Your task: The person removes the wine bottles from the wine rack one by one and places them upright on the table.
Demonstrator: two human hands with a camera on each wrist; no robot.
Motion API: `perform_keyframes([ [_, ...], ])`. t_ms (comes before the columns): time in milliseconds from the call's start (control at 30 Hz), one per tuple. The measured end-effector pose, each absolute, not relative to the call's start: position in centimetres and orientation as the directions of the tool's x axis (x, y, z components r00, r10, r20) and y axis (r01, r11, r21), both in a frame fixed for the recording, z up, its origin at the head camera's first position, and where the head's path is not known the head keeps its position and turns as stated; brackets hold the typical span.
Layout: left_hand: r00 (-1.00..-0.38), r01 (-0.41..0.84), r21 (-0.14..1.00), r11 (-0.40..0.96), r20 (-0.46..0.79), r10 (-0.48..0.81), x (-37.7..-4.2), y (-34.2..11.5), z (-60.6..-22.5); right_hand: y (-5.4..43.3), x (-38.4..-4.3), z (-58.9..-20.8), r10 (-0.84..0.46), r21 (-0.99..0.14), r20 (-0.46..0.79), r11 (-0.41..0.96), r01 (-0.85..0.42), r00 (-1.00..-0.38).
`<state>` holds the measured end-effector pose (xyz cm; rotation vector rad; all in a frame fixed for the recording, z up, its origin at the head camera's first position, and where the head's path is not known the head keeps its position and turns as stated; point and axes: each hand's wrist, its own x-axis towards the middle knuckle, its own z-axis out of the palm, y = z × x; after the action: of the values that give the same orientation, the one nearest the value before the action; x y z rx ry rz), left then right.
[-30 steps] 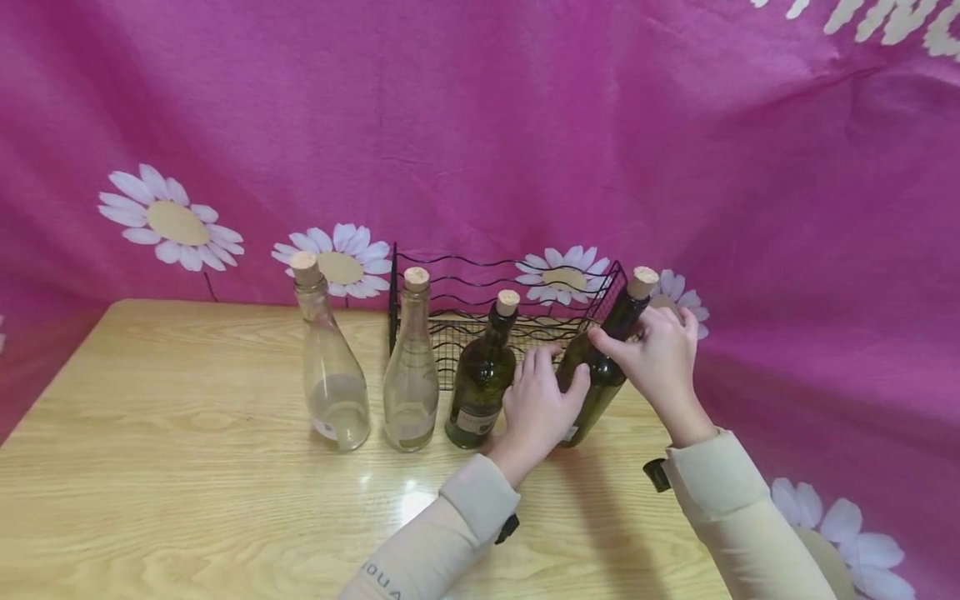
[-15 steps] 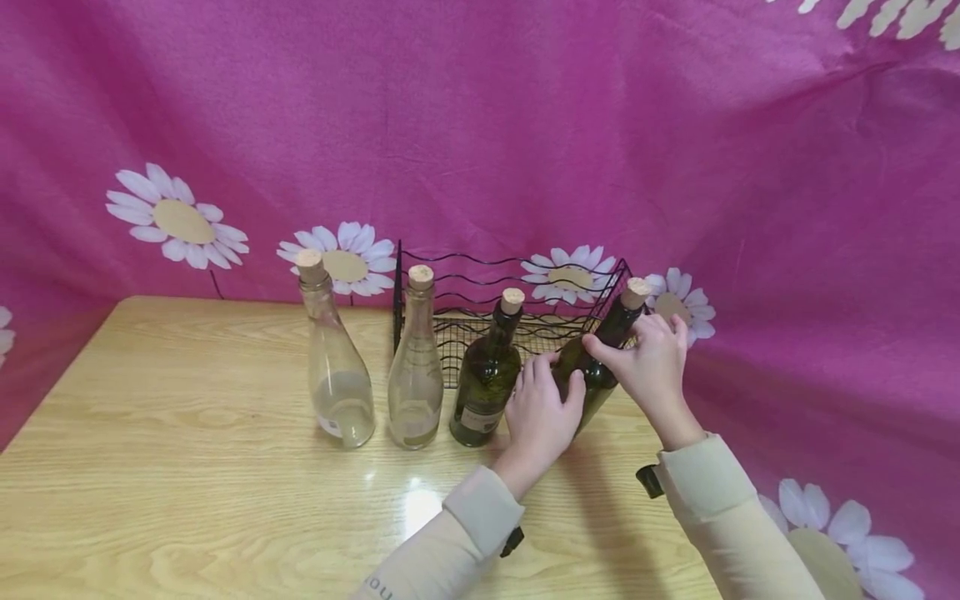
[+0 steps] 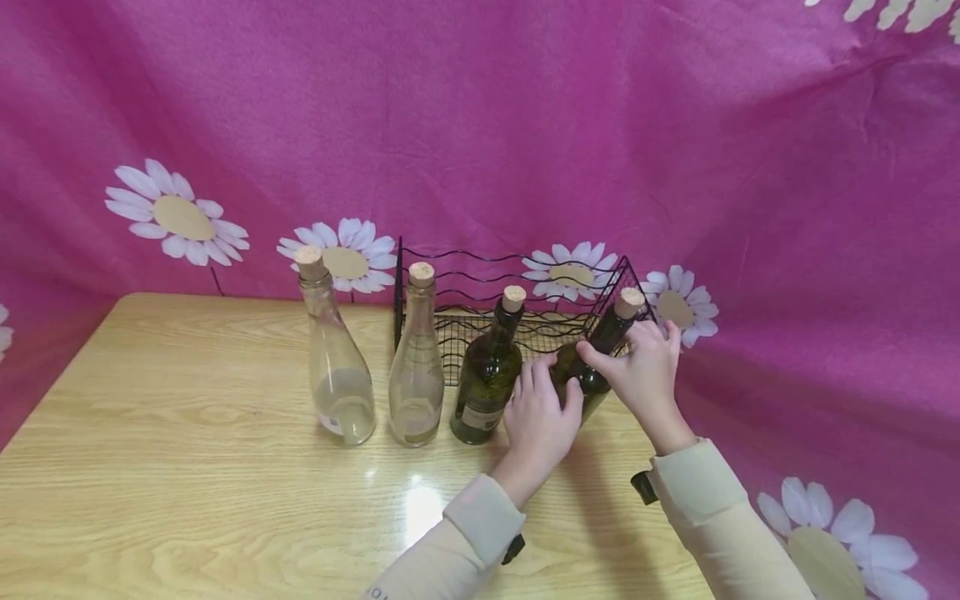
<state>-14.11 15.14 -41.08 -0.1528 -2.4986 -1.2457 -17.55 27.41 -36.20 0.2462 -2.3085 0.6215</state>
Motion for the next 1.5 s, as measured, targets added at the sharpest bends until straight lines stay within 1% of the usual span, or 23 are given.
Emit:
perform_keyframes([
  [133,-0.933,0.250,0.715,0.653,0.359,-0.036,-14.0,14.9,-41.1,27.3,-17.6,-36.5,-0.005,-0.363,0.702,0.858,-0.364,-0.712],
  [300,-0.915,0.281,0.634,0.720,0.403,0.003,-13.9,14.7,-41.2,27.2,-17.6,-36.8,-0.006,-0.356,0.714,0.858,-0.371,-0.700],
  [400,-0.906,0.288,0.613,0.736,0.422,0.003,-13.9,14.7,-41.3,27.1,-17.6,-37.0,-0.002,-0.361,0.717,0.855,-0.373,-0.697],
  [767,-0.908,0.271,0.607,0.747,0.418,-0.011,-14.0,14.5,-41.6,26.7,-17.8,-37.4,0.004,-0.381,0.717,0.840,-0.388,-0.697],
  [1067,-0.904,0.282,0.610,0.741,0.427,-0.008,-13.9,14.5,-41.7,26.7,-17.9,-37.8,-0.005,-0.371,0.727,0.839,-0.399,-0.687],
  [1500,-0.916,0.275,0.607,0.746,0.401,0.010,-13.7,14.6,-42.3,26.9,-18.0,-38.7,-0.011,-0.353,0.744,0.843,-0.407,-0.668],
])
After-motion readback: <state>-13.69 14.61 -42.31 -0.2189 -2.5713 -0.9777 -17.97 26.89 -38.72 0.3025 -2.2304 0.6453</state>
